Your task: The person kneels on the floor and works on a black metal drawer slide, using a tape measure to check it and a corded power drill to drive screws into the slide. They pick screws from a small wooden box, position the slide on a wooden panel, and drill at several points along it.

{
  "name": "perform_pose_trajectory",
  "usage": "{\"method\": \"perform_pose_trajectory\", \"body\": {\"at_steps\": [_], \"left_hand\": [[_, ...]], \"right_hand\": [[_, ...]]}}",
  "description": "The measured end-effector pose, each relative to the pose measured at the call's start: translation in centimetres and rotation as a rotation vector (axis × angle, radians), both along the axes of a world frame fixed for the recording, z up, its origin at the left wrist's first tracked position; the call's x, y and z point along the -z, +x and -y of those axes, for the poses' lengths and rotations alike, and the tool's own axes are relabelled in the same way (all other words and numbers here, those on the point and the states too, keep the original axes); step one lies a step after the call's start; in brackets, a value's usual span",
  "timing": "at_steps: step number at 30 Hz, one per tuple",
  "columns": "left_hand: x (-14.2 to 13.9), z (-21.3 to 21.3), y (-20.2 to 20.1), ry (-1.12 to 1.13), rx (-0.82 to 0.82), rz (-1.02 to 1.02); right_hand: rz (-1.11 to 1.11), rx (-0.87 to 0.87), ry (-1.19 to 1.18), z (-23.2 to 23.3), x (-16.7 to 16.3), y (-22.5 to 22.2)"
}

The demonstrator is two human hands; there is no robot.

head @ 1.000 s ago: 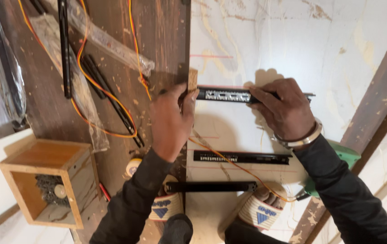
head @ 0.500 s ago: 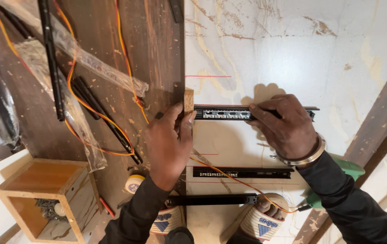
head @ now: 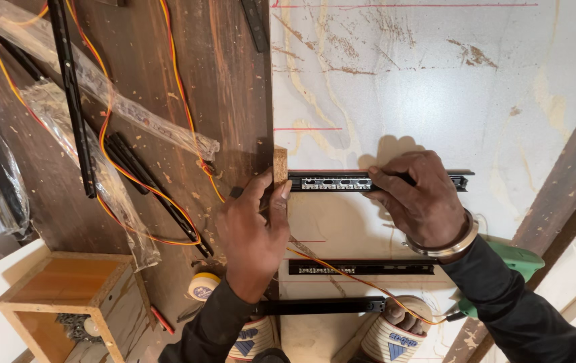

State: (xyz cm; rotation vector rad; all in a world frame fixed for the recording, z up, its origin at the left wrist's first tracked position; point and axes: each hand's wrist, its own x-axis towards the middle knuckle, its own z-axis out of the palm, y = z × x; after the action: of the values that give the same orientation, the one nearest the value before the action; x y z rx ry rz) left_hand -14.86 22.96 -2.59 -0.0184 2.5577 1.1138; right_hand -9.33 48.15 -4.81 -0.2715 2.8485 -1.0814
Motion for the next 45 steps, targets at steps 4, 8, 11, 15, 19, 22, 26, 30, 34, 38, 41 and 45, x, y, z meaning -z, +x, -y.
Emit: {"method": "perform_pose_trajectory", "body": {"at_steps": [4,8,11,15,19,22,26,30,34,38,41,45], "left_hand": [[-0.14,-0.04,-0.17,-0.002,0.024,-0.017],[-0.15,-0.16,-0.28,-0.085,0.056,-0.002],[-0.18,-0.17,-0.36,-0.117,0.059,0.023],[-0.21,-0.18,-0.56,-0.135,0.081,0.077],[-0.21,-0.29,-0.71,-0.170,0.073,0.104],[-0.21,-0.33,-0.70,-0.157,0.085,0.027],[-0.20,-0.33,-0.59,-0.156,0.074,0.066],[-0.18,-0.30,-0.64,-0.180,0.065,0.098],[-0.34,-0.34,-0.66,-0.183,0.052,0.124],[-0.45,-0.56,-0.72,-0.169,0.071,0.085],[-0.51,-0.60,-0.89,-0.170,0.083,0.061],[-0.69,-0.65,-0.98,-0.163,0.068,0.118]], "right_hand": [[0.017,0.017,-0.046,-0.11,0.23,0.00],[0.038,0.028,-0.070,-0.27,0.21,0.02],[0.024,0.019,-0.067,-0.30,0.11,-0.03],[0.024,0.035,-0.092,-0.31,-0.03,-0.18],[0.026,0.035,-0.082,-0.30,-0.03,-0.23],[0.022,0.036,-0.088,-0.31,0.07,-0.18],[0.000,0.029,-0.095,-0.40,0.22,-0.14],[0.008,0.027,-0.097,-0.40,0.37,-0.23],[0.009,0.028,-0.123,-0.49,0.36,-0.37],[-0.014,0.022,-0.094,-0.59,0.29,-0.46],[-0.007,0.023,-0.122,-0.66,0.29,-0.47],[-0.003,0.023,-0.110,-0.78,0.35,-0.36]]}}
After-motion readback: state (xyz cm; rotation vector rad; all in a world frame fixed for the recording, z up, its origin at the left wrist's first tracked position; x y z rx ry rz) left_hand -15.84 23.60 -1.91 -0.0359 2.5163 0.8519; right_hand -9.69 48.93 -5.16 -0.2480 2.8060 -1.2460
